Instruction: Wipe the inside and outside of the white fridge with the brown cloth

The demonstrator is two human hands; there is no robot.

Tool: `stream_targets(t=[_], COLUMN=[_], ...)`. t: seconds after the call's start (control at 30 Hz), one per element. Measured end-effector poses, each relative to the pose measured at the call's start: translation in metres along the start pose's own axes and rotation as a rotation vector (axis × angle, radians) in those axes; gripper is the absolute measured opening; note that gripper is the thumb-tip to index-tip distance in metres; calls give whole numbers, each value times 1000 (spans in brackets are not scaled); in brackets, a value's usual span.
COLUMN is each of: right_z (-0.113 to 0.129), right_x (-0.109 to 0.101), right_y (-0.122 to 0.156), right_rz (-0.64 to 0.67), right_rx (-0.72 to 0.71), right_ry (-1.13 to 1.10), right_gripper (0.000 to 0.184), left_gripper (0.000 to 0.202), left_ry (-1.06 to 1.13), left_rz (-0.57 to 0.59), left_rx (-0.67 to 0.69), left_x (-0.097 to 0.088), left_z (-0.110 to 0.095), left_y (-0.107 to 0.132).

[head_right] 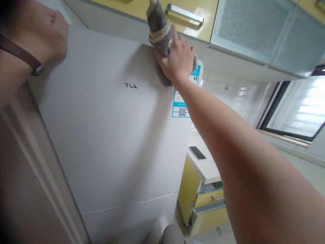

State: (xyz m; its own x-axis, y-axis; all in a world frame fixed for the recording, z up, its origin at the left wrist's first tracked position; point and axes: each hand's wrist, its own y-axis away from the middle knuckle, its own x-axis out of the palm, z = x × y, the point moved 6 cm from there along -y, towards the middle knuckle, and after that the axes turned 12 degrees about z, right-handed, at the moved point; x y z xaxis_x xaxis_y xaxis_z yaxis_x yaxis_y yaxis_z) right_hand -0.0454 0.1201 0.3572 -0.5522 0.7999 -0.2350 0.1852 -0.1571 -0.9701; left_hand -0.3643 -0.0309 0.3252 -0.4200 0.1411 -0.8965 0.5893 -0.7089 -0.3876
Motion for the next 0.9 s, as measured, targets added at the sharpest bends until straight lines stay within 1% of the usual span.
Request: stream_targets(t=[0.03,0.07,0.1,0.13,0.23,0.33,0.47,0.53,0.63,0.73,0.9], right_z=[-1,-2,-3,-3,-4,-6,-7,-7,-9,-8,-2], right_x=[2,4,6,8,12,15,16,18,20,17,9], right_y=[-1,-1,-1,-1,0,0,0,0,2,7,22], right_rz=[13,27,37,39,6,-23,-50,-27,26,8,8], right_rx=[-2,-13,-31,-54,-115,-126,-188,-209,-182,-157,-113], right_ry=[31,64,96,122,164,177,184,185,142,76,156], right_gripper=[82,82,83,83,86,84,80,77,76,75,66], left_gripper=[88,90,90,89,83,80,81,80,77,75,68], left_ry=[52,111,162,197,238,256,275,295,306,313,368], left_rz=[-197,-369,-480,-514,-493,-487,-533,-564,-567,-546,-558], left_rx=[-32,-50,-47,-31,-4,8,12,-9,-35,-47,-6], left_x=[-13,-24,-31,-34,-35,-35,-35,-36,-36,-36,-36], left_z=[1,1,2,1,2,4,5,6,5,4,4], left_y=[7,14,20,21,17,13,14,15,16,16,18])
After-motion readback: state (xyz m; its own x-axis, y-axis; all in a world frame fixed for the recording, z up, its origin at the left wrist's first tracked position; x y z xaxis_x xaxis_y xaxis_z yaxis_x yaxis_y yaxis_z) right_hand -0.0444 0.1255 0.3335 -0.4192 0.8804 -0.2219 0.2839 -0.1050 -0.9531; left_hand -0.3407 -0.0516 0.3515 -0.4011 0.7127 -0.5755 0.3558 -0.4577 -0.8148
